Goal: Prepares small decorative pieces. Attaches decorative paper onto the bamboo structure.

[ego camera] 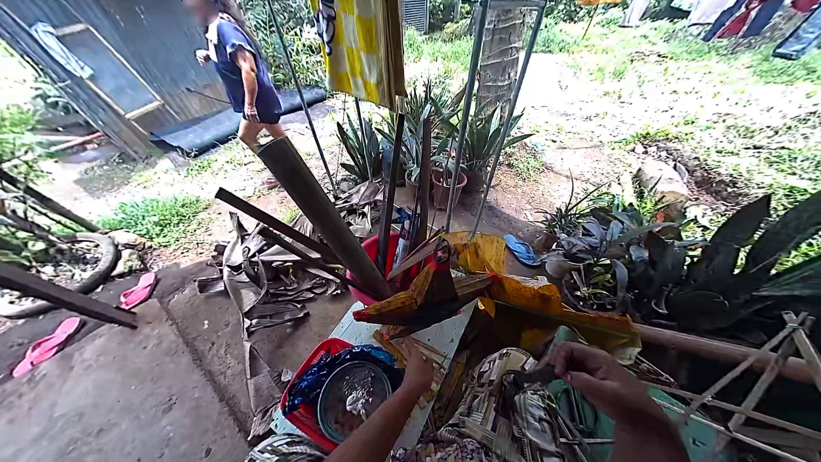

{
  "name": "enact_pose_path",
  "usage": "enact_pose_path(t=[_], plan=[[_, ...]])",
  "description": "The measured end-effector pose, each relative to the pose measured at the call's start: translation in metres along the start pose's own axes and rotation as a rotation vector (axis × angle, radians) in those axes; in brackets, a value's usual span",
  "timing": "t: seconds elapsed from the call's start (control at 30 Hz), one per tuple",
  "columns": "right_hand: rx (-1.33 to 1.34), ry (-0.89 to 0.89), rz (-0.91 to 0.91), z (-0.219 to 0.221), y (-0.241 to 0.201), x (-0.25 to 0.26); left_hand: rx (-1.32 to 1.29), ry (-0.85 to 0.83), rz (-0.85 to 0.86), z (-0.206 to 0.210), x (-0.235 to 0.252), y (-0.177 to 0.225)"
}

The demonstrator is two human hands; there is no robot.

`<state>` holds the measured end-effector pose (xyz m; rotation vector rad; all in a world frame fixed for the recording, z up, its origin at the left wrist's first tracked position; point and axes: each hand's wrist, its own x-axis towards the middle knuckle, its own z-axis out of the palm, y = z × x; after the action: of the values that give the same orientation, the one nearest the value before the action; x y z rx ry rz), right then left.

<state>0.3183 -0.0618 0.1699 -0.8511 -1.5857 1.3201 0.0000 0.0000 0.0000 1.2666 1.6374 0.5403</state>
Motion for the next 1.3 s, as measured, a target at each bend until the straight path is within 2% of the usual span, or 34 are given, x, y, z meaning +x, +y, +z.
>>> enact_pose_path(t=[0.03,0.07,0.1,0.17,0.2,0.23,0.27,0.37,0.5,0.57,0.67,0.73,0.83,0.93,1.0,1.1,1.2,1.3], plan=[[-0.017,-0.046,0.009,0.005,-0.007,0.008,-0.007,-0.177,0.071,-0.003,-0.035,0.013],[-0.018,-0.099,0.018,0.011,-0.017,0.016,-0.022,-0.280,0.200,-0.010,-0.069,0.027],[-0.006,-0.151,0.026,0.016,-0.026,0.025,-0.049,-0.310,0.361,-0.020,-0.101,0.044],[0.042,-0.236,0.053,0.028,-0.042,0.040,-0.139,-0.141,0.732,-0.046,-0.145,0.076],[0.055,-0.268,0.069,0.036,-0.049,0.045,-0.176,-0.050,0.870,-0.059,-0.156,0.090],[0.059,-0.293,0.085,0.044,-0.056,0.048,-0.209,-0.032,0.943,-0.069,-0.163,0.103],[0.056,-0.304,0.090,0.053,-0.063,0.050,-0.244,-0.090,0.959,-0.076,-0.167,0.114],[0.000,-0.251,0.068,0.067,-0.083,0.051,-0.385,-0.328,0.799,-0.077,-0.177,0.124],[-0.049,-0.148,-0.021,0.059,-0.088,0.049,-0.438,-0.468,0.606,-0.075,-0.185,0.122],[-0.005,-0.165,0.015,0.063,-0.087,0.047,-0.330,-0.342,0.604,-0.067,-0.183,0.119],[0.046,-0.199,0.084,0.075,-0.084,0.043,-0.121,0.004,0.696,-0.055,-0.175,0.115],[0.044,-0.213,0.097,0.080,-0.083,0.042,-0.096,0.064,0.804,-0.052,-0.175,0.114],[-0.034,-0.084,0.060,0.082,-0.088,0.039,-0.219,-0.060,0.863,-0.051,-0.175,0.109],[-0.007,0.112,0.009,0.085,-0.075,0.037,-0.431,-0.215,0.672,-0.058,-0.176,0.111],[0.100,0.236,0.028,0.094,-0.059,0.034,-0.538,-0.183,0.614,-0.060,-0.175,0.113],[0.132,0.272,0.077,0.120,-0.037,0.024,-0.611,-0.119,0.636,-0.060,-0.173,0.116],[0.090,0.266,0.004,0.148,-0.033,0.019,-0.564,-0.152,0.654,-0.058,-0.172,0.116],[0.056,0.309,-0.091,0.155,-0.039,0.021,-0.494,-0.100,0.713,-0.061,-0.171,0.114]])
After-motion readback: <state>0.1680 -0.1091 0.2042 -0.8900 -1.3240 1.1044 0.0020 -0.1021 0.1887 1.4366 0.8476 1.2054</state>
